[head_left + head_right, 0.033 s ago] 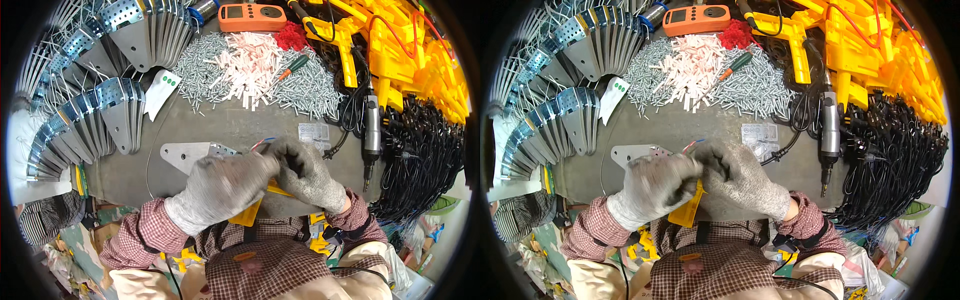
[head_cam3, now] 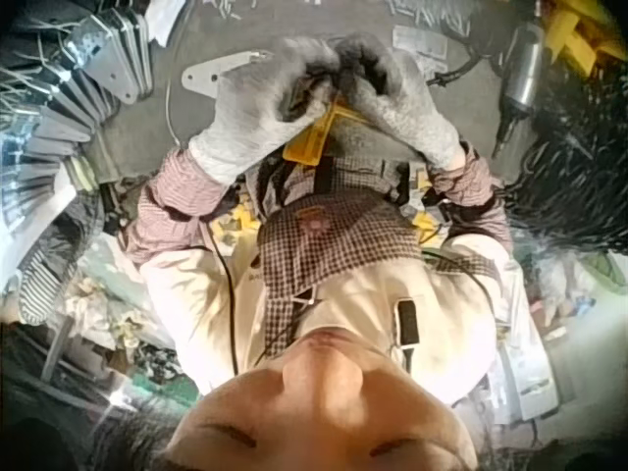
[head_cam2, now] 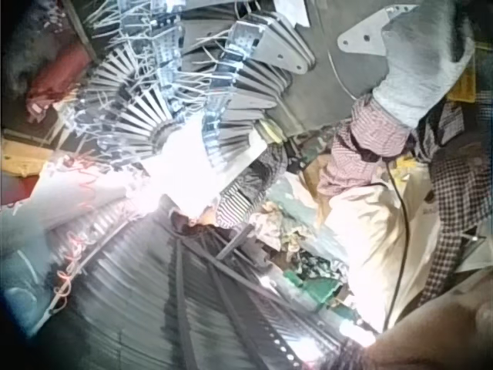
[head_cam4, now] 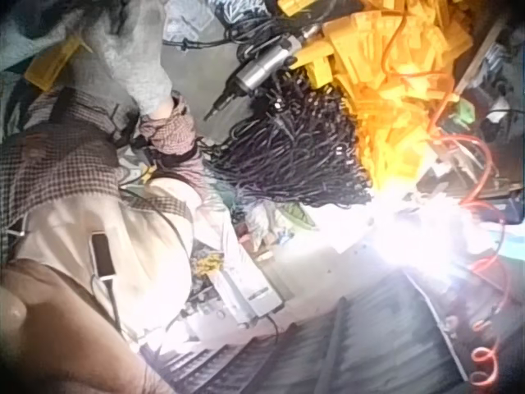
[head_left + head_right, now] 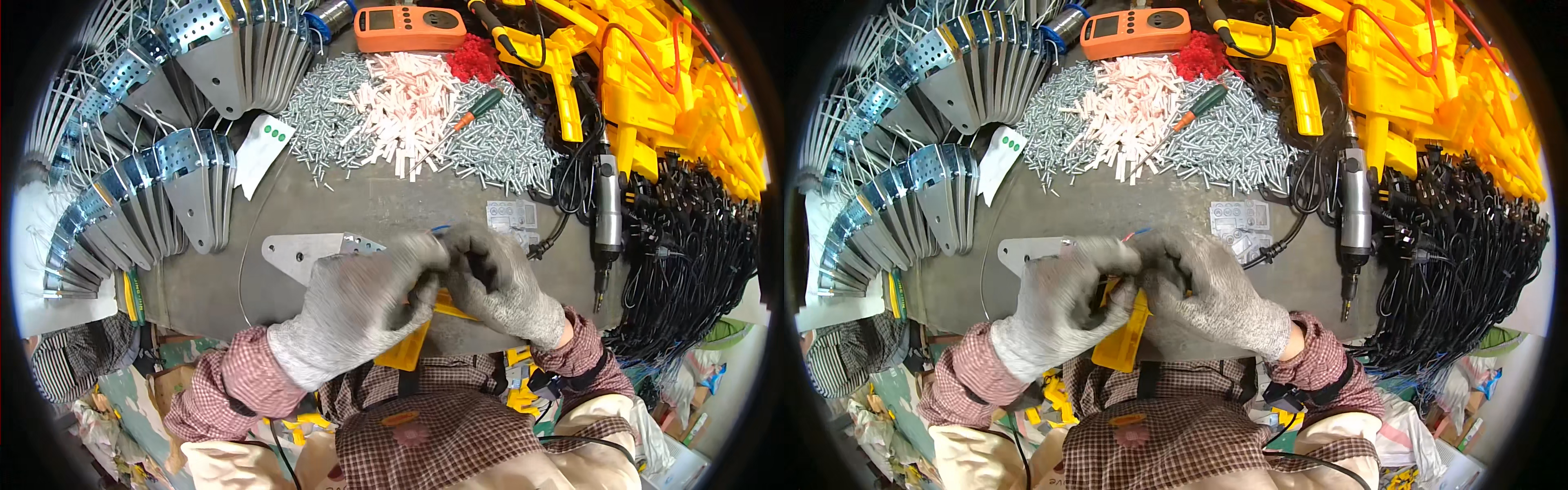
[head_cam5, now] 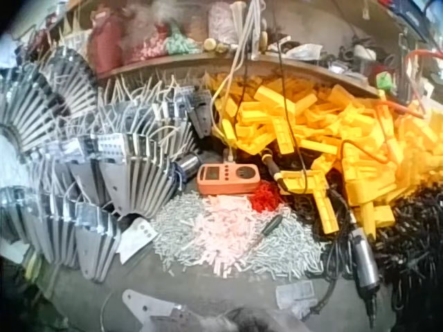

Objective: Assembling plastic and metal components using a soldering iron and an electric screwdriver.

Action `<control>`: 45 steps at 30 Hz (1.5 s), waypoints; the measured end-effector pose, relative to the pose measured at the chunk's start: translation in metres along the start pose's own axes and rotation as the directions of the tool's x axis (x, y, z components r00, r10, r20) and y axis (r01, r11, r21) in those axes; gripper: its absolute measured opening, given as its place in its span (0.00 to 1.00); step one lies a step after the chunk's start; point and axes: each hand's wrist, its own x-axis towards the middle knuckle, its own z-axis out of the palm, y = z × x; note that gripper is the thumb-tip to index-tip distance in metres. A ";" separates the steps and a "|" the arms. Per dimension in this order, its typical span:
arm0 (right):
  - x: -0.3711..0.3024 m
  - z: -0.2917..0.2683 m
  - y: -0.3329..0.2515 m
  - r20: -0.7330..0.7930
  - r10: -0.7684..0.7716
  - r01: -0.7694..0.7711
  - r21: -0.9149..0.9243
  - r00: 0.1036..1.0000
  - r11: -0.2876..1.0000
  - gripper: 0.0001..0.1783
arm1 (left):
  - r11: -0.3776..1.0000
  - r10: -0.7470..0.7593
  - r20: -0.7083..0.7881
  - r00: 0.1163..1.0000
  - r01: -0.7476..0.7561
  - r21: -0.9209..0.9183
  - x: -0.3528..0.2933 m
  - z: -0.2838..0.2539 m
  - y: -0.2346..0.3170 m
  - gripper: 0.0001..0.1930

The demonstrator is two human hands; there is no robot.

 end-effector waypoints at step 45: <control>0.011 -0.015 -0.038 0.181 -0.317 0.358 -0.627 0.931 0.692 0.18 | 0.985 0.126 -0.238 0.963 -0.093 0.145 -0.001 0.012 -0.009 0.21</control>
